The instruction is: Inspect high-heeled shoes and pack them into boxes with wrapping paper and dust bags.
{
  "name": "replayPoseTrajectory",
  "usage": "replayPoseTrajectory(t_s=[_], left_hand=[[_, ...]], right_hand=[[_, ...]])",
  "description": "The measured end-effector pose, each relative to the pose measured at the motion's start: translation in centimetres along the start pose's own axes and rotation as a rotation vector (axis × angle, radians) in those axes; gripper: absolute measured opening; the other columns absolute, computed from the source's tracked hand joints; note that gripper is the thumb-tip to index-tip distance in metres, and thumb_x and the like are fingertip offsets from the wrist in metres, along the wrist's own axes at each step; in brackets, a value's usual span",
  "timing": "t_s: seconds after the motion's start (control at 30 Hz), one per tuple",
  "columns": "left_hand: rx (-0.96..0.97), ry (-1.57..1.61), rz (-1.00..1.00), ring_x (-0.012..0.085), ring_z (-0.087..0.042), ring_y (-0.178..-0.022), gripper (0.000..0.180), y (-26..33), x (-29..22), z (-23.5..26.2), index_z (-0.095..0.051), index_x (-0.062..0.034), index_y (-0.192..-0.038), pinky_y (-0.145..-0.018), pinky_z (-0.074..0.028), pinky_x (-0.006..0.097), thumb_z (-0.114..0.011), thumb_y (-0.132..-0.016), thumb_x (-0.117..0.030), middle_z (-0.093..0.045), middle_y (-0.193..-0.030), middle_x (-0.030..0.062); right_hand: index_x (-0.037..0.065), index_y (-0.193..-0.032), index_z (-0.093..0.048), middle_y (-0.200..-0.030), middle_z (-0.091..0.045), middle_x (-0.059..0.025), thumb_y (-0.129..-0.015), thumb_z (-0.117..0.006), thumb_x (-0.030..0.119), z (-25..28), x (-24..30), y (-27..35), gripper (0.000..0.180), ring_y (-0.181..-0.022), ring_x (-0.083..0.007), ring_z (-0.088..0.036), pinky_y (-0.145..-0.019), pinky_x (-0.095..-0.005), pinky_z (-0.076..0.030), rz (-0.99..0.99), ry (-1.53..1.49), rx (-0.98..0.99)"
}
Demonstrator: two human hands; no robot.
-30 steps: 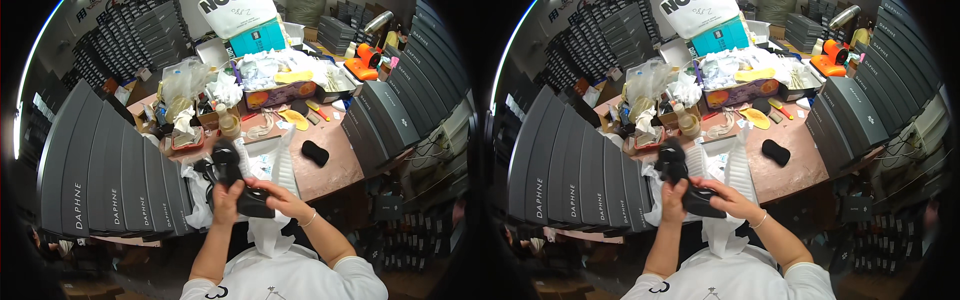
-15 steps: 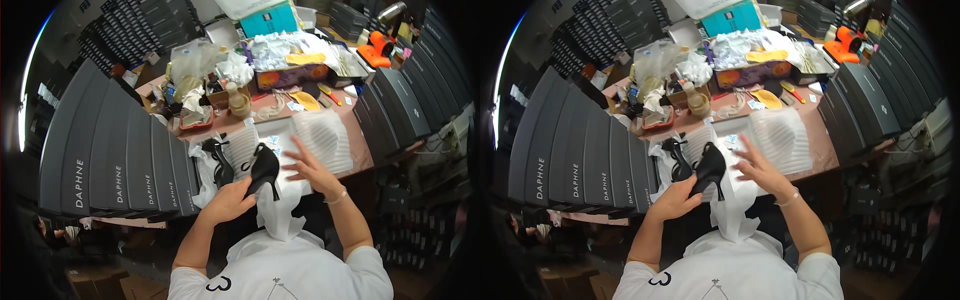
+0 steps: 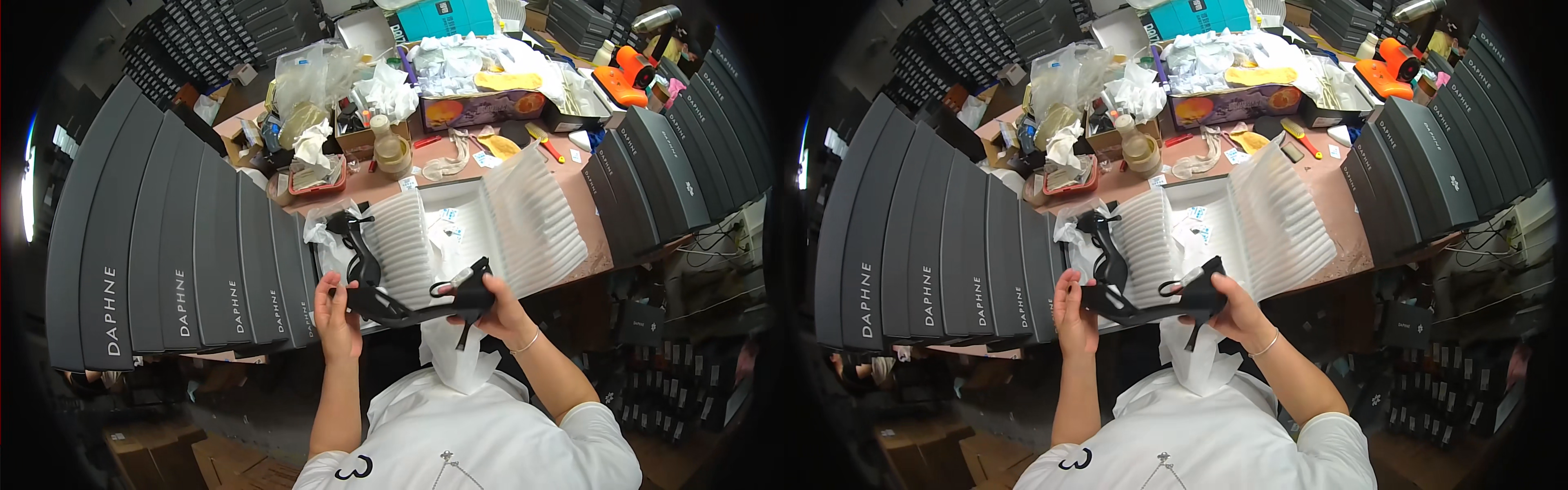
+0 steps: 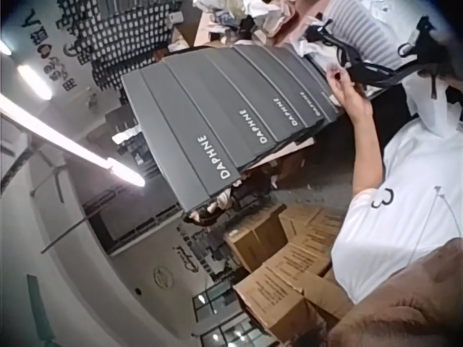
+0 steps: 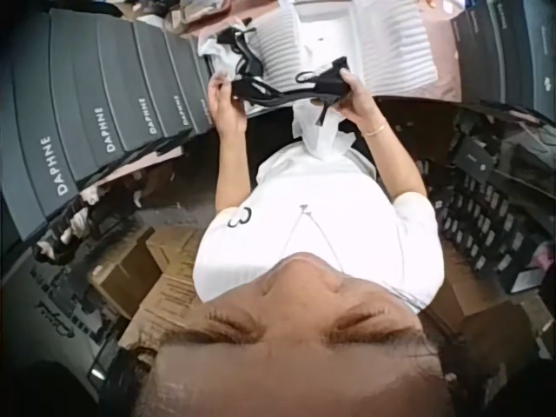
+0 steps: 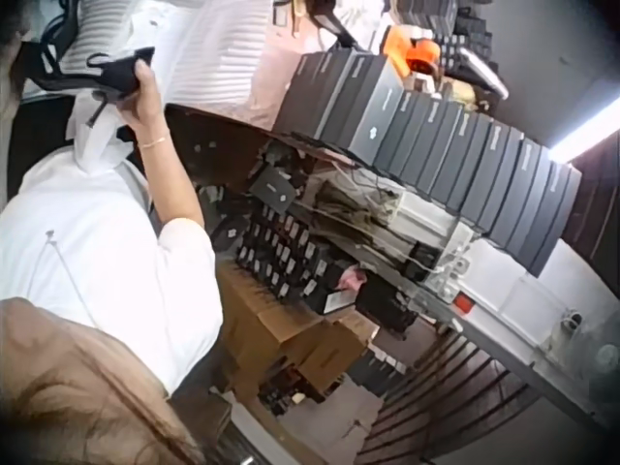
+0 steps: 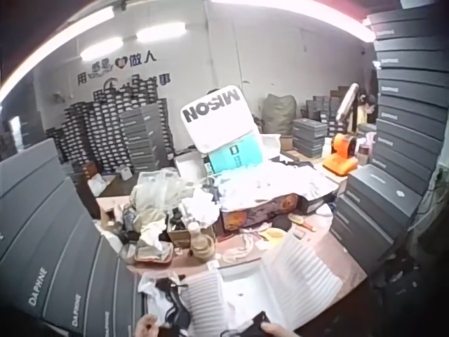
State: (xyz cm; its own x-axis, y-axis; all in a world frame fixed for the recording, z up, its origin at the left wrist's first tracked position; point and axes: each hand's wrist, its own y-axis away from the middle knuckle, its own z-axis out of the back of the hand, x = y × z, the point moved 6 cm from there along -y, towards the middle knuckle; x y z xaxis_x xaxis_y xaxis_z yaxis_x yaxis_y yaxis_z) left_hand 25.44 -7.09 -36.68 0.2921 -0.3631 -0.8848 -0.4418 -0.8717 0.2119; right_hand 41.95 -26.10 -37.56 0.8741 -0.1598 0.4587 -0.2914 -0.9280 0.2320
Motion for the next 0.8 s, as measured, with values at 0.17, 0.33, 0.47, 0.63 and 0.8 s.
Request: replayPoseTrajectory(t_s=[0.17, 0.33, 0.47, 0.63, 0.8], left_hand=[[0.09, 0.181, -0.047, 0.0138, -0.057, -0.075, 0.019, -1.3, -1.3, -1.5, -0.053, -0.0007, -0.105, -0.067, -0.052, 0.031, -0.047, -0.088, -0.006, -0.055, -0.102, 0.008], [0.361, -0.005, -0.072, 0.0186, -0.058, -0.08, 0.03, -3.5, -2.4, -6.8, -0.052, 0.0001, -0.114, -0.073, -0.05, 0.032, -0.039, -0.098, -0.022, -0.055, -0.108, 0.0111], [0.592, -0.735, -0.25, 0.0199, -0.055, -0.104, 0.036, -7.0, -0.4, -13.9, -0.055, 0.0003, -0.117, -0.085, -0.047, 0.033, -0.047, -0.094, -0.026, -0.061, -0.11, 0.013], [1.561, -1.511, -0.656, 0.0335, -0.06, -0.097, 0.031, -4.1, 11.2, -21.4, -0.064, 0.0006, -0.103, -0.088, -0.045, 0.04, -0.06, -0.08, -0.02, -0.064, -0.103, 0.0172], [1.753, -1.89, -0.412, 0.0333, -0.061, -0.089, 0.015, -7.6, 12.0, -22.2, -0.069, -0.0036, -0.082, -0.083, -0.046, 0.041, -0.058, -0.078, -0.013, -0.067, -0.086, 0.0146]], right_hand=[[0.004, -0.125, -0.041, -0.126, -0.053, -0.0171, -0.07, -0.076, 0.019, -3.2, -0.1, 2.1, 0.067, -0.121, -0.025, -0.048, -0.102, -0.0366, -0.037, -0.098, 0.455, 0.35], [-0.002, -0.116, -0.062, -0.131, -0.052, -0.0198, -0.069, -0.079, 0.014, -5.4, 1.4, 4.5, 0.053, -0.123, -0.0266, -0.047, -0.105, -0.0357, -0.031, 0.041, 0.802, 0.549], [-0.008, -0.115, -0.059, -0.116, -0.06, -0.0193, -0.078, -0.066, 0.024, 1.5, 8.2, 5.4, 0.049, -0.108, -0.0285, -0.059, -0.097, -0.0365, -0.043, 0.388, 0.402, 0.132], [-0.009, -0.121, -0.051, -0.112, -0.061, -0.0185, -0.081, -0.062, 0.031, 5.7, 11.3, 6.6, 0.057, -0.102, -0.0278, -0.062, -0.094, -0.0362, -0.047, 0.465, 0.261, -0.134], [-0.005, -0.121, -0.051, -0.11, -0.061, -0.0182, -0.084, -0.058, 0.042, 10.4, 9.0, 7.3, 0.061, -0.101, -0.0315, -0.062, -0.08, -0.038, -0.056, 0.539, -0.093, -0.189]])
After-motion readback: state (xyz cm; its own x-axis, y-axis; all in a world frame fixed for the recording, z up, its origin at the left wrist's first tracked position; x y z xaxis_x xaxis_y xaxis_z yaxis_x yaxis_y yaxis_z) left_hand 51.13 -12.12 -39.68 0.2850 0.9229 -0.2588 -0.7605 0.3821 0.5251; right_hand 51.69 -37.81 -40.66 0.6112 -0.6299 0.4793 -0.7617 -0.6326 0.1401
